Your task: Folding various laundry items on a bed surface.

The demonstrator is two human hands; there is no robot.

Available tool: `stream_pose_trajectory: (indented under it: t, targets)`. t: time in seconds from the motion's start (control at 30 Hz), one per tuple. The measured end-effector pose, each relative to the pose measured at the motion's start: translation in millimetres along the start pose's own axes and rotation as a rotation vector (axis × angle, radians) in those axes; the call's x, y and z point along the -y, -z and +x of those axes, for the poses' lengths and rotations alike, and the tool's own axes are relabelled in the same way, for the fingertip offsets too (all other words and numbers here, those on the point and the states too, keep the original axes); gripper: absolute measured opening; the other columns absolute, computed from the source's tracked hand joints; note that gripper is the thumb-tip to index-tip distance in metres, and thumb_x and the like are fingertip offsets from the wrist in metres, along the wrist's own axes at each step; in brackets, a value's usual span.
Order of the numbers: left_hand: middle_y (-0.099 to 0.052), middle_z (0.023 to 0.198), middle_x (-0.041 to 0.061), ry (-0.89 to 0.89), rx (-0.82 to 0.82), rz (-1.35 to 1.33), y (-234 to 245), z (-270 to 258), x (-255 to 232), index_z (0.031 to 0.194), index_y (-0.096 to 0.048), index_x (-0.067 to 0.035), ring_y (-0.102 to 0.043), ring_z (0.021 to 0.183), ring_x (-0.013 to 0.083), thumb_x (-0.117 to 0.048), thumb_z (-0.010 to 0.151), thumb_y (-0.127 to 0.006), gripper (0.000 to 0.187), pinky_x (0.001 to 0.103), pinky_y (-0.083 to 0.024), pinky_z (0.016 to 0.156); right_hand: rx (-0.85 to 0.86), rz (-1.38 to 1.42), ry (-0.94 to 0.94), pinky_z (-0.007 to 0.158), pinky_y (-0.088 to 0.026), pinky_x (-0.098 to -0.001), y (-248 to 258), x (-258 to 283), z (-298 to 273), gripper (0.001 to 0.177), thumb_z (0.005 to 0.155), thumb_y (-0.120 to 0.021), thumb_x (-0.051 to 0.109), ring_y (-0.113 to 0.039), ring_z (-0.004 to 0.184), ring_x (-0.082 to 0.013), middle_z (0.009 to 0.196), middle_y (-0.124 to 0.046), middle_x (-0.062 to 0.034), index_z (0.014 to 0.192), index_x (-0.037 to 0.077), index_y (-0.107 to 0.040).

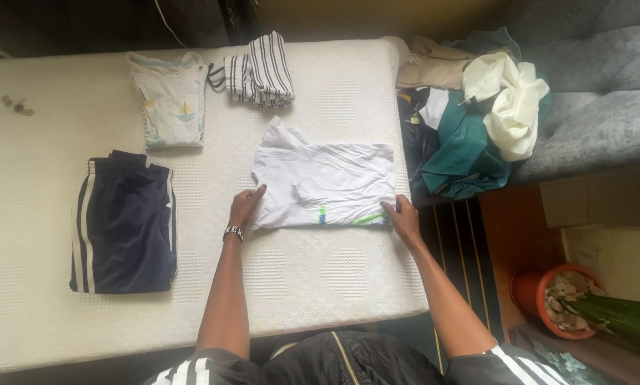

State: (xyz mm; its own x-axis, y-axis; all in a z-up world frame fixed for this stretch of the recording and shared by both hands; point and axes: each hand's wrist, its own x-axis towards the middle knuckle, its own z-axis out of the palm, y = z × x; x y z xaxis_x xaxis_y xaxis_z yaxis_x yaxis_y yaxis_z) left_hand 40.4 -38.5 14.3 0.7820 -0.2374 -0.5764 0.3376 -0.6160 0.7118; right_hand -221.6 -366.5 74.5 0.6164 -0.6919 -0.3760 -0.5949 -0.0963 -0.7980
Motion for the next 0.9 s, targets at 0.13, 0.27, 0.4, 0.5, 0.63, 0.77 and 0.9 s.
stream_pose_trajectory:
  t: [0.13, 0.27, 0.4, 0.5, 0.63, 0.77, 0.9]
  targets:
    - [-0.073, 0.08, 0.011, -0.013, 0.082, 0.134, -3, 0, 39, 0.097, -0.077, -0.002, -0.065, 0.071, 0.0208, -0.051, 0.089, -0.073, 0.05, 0.035, -0.049, 0.064, 0.066, -0.137, 0.075, 0.062, -0.051, -0.0324, -1, -8, 1, 0.033, 0.083, -0.078, 0.031, -0.065, 0.066, -0.0131, 0.076, -0.071, -0.004, 0.098, 0.004, -0.067]
    - [-0.073, 0.083, 0.019, -0.295, -0.091, 0.197, -21, -23, 51, 0.101, -0.072, -0.002, -0.071, 0.076, 0.0337, -0.04, 0.092, -0.068, 0.039, 0.043, -0.053, 0.066, -0.008, -0.318, 0.036, 0.062, -0.05, -0.0403, -11, -38, 4, 0.036, 0.097, -0.069, 0.034, -0.064, 0.066, -0.0245, 0.075, -0.067, -0.0169, 0.098, -0.001, -0.059]
    - [-0.07, 0.08, 0.026, -0.301, -0.306, 0.207, -32, -54, 41, 0.099, -0.067, 0.0, -0.07, 0.075, 0.0422, -0.036, 0.098, -0.064, 0.036, 0.049, -0.052, 0.064, -0.185, -0.216, 0.06, 0.063, -0.049, -0.0415, -18, -55, -2, 0.035, 0.099, -0.065, 0.032, -0.067, 0.068, -0.0263, 0.077, -0.068, -0.0191, 0.105, -0.001, -0.055]
    - [-0.07, 0.074, 0.024, -0.141, -0.4, 0.237, -35, -85, 21, 0.098, -0.068, -0.003, -0.071, 0.07, 0.0392, -0.04, 0.1, -0.063, 0.037, 0.049, -0.052, 0.062, -0.21, -0.182, 0.077, 0.061, -0.049, -0.0421, -20, -44, -16, 0.029, 0.102, -0.061, 0.031, -0.068, 0.068, -0.0282, 0.077, -0.069, -0.0198, 0.104, 0.002, -0.057]
    - [-0.07, 0.071, 0.022, -0.046, -0.465, 0.327, -42, -97, 35, 0.098, -0.068, -0.005, -0.071, 0.067, 0.0372, -0.042, 0.102, -0.062, 0.038, 0.048, -0.053, 0.06, -0.28, -0.257, 0.111, 0.062, -0.05, -0.0437, -23, -50, -24, 0.027, 0.103, -0.06, 0.03, -0.068, 0.065, -0.032, 0.075, -0.067, -0.0217, 0.107, 0.003, -0.058]
    - [-0.07, 0.072, 0.022, -0.138, -0.469, 0.35, -45, -111, 55, 0.097, -0.067, -0.003, -0.07, 0.067, 0.0384, -0.037, 0.098, -0.067, 0.034, 0.047, -0.052, 0.057, -0.282, -0.434, 0.184, 0.065, -0.05, -0.0469, -27, -75, -36, 0.028, 0.102, -0.064, 0.03, -0.067, 0.075, -0.0352, 0.083, -0.068, -0.0194, 0.104, 0.003, -0.059]
    - [-0.069, 0.074, 0.023, -0.204, -0.454, 0.26, -41, -133, 55, 0.098, -0.066, -0.002, -0.07, 0.067, 0.0391, -0.034, 0.098, -0.067, 0.032, 0.049, -0.052, 0.059, -0.388, -0.433, 0.35, 0.069, -0.05, -0.0446, -22, -89, -54, 0.028, 0.1, -0.067, 0.027, -0.064, 0.081, -0.0337, 0.096, -0.064, -0.0167, 0.098, 0.001, -0.058]
